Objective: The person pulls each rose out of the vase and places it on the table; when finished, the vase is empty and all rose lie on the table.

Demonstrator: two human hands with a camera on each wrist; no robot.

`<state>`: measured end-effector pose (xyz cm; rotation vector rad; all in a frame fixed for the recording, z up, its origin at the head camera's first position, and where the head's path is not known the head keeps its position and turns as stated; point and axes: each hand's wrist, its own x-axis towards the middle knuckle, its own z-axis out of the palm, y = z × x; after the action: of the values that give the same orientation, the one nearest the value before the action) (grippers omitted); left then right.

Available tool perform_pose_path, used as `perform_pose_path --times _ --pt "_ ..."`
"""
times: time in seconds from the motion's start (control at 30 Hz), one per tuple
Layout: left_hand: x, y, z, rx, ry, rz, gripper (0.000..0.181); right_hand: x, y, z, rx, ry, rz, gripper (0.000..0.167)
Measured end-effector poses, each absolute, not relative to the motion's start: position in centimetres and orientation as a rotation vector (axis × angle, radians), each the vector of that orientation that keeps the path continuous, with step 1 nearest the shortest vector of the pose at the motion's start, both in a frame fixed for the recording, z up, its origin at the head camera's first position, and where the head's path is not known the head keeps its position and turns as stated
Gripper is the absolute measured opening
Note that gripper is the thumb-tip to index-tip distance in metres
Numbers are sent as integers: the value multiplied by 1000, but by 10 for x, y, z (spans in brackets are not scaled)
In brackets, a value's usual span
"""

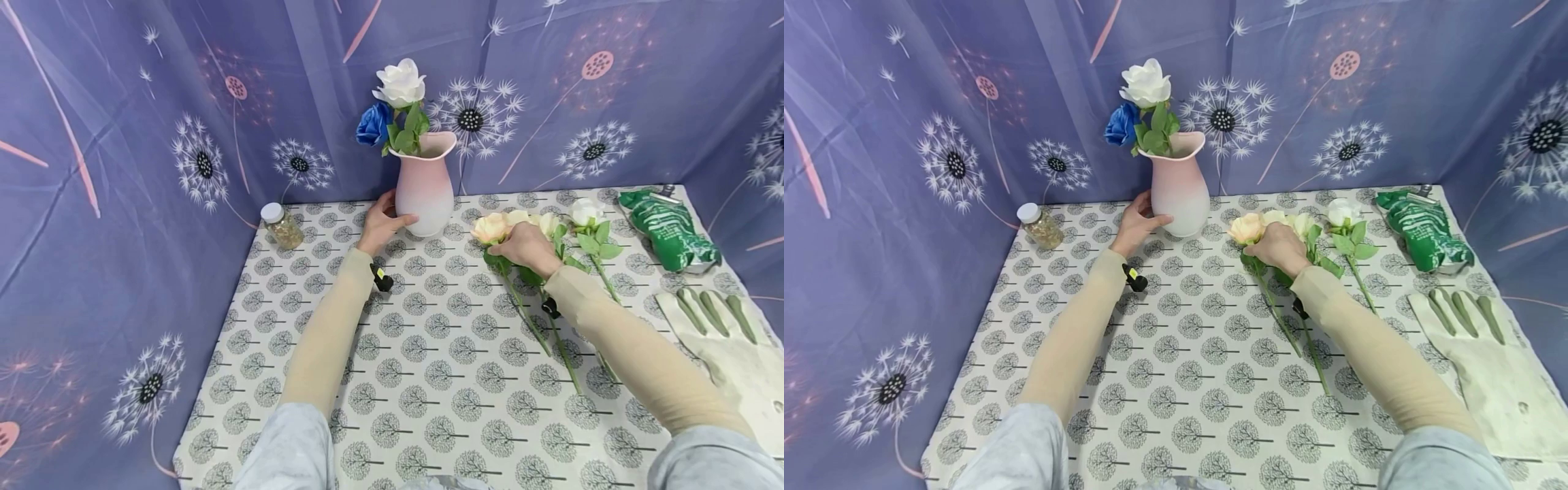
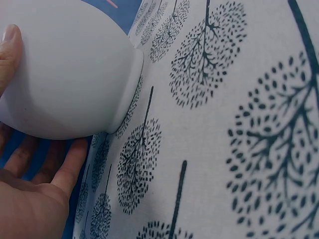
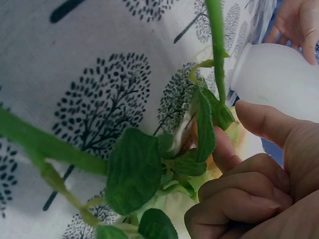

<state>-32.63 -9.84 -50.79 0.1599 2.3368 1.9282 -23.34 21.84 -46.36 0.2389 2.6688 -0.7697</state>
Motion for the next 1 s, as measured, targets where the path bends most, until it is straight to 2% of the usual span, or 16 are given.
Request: perform_pose_path --times 0.4,0.6,1.0 --pt "-327 -99 -508 155 2341 1918 95 -227 223 -452 215 2651 -834 36" --pt "-327 -98 -509 155 2334 1927 94 -222 223 -441 165 2722 -856 39" --pt "-327 -98 -510 163 2331 1941 92 -213 217 -402 121 2755 -1069 43"
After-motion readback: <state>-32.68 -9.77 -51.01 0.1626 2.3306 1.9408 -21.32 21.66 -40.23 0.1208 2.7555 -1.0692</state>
